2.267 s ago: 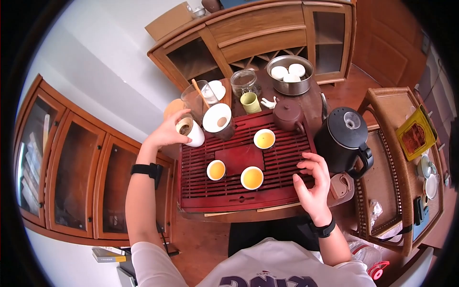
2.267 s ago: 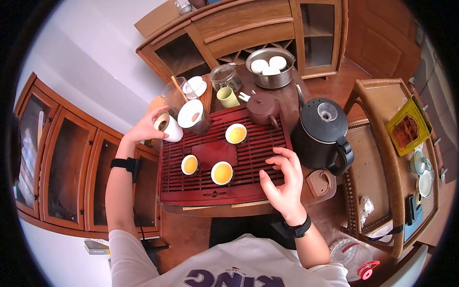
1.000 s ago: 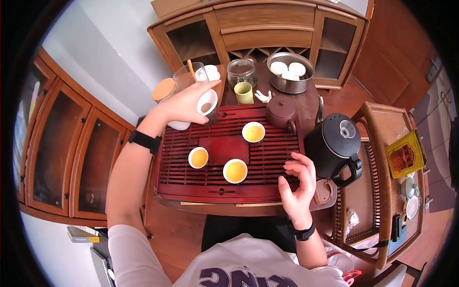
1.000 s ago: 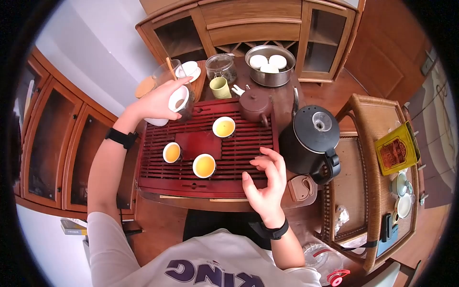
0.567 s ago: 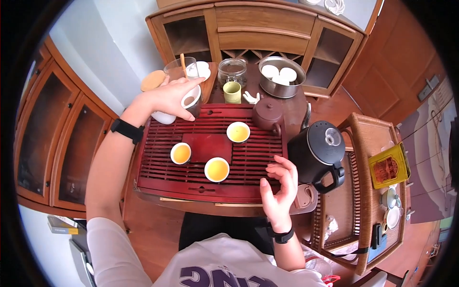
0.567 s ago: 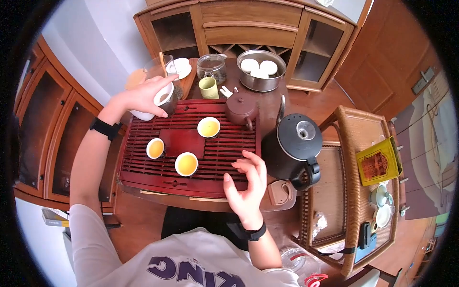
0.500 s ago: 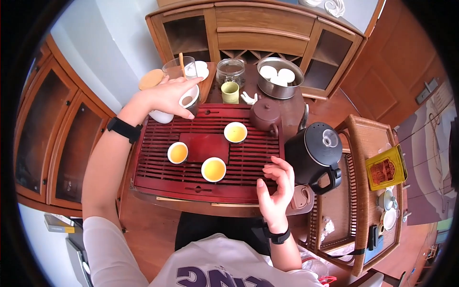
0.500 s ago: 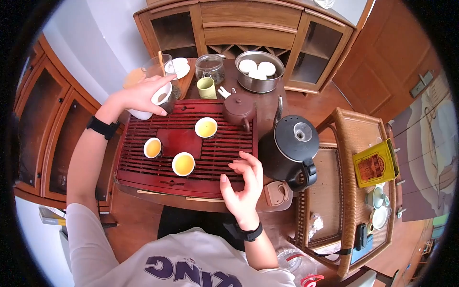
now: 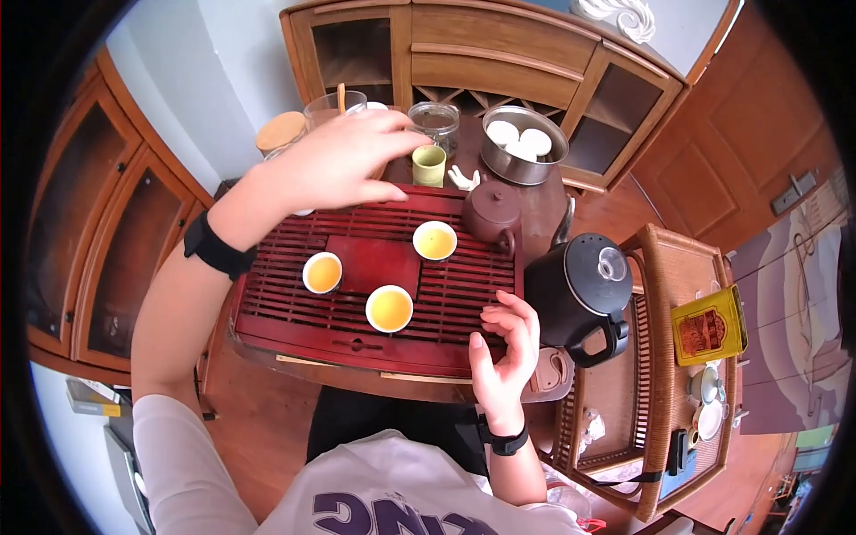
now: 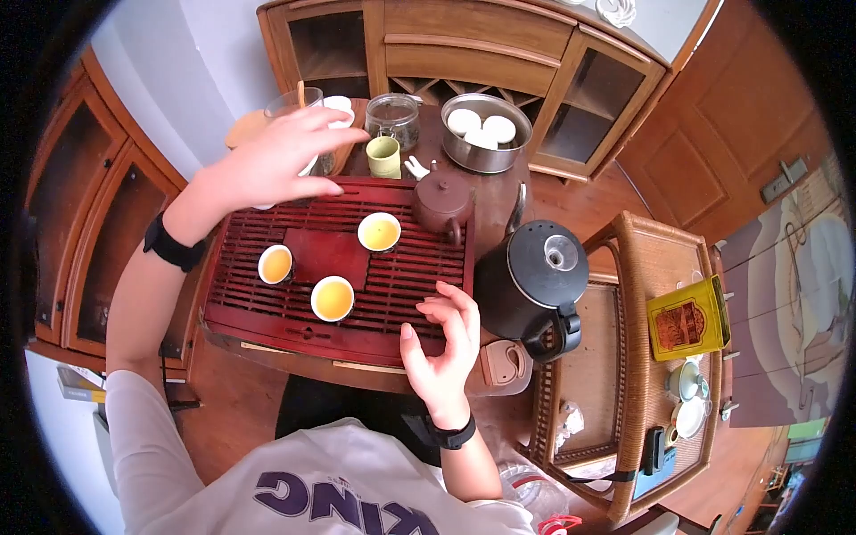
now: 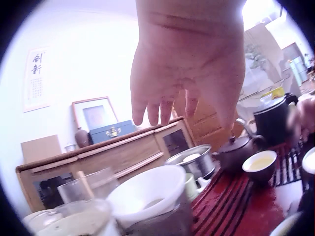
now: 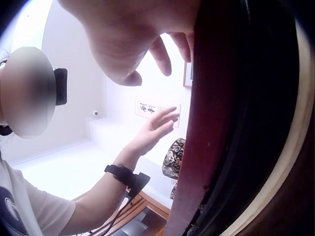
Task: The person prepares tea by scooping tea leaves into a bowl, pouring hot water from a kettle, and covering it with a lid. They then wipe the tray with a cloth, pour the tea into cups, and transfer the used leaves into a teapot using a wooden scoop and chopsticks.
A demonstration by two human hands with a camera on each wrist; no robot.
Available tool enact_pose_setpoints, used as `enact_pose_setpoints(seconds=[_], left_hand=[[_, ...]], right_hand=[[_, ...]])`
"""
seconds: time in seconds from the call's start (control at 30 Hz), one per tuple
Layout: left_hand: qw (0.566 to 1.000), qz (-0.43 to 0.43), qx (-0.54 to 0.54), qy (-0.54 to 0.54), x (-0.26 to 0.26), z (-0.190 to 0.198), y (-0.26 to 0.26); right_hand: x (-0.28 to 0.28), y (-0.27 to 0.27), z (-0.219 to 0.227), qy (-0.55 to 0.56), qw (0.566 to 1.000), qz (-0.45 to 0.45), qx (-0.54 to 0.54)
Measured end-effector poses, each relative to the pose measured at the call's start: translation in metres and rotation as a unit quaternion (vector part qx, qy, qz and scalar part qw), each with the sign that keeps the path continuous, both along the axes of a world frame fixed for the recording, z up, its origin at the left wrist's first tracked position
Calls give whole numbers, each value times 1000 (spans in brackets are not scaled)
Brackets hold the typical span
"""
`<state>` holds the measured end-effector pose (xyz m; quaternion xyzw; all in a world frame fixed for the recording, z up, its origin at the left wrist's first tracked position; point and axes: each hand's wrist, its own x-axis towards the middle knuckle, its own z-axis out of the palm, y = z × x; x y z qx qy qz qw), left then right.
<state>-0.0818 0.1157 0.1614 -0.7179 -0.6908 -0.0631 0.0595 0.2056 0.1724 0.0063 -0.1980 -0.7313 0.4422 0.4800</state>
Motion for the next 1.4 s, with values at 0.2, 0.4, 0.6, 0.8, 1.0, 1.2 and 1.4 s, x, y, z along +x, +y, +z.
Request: enact_pose_setpoints(seconds=[0.2,0.4,0.6,0.8,1.0,1.2,1.4], left_hand=[[977,-105,-146,-117,44,-20,23],[968,-113,-205,-86,44,-40,33],[975,-91,-192,-65,37,-52,29],[975,-90,-186,-82,24,-49,10],[972,-70,-201,-99,15,-40,-9],[968,-32,-240,-73,10,-39,-20],[971,-9,-224,-88,3,-42,-28]], right_hand=[[0,0,-2,0,1000,5,-11],[0,-1,-1,5,1000,7,-18],[-1,0,-2,3,1000,4,-8],[-1,0,-2,4,1000,4,-8],[0,0,-1,3,1000,5,-3],[-1,-1,-2,3,1000,5,-4],[-1,-1,-3,-1,1000,4,-3]])
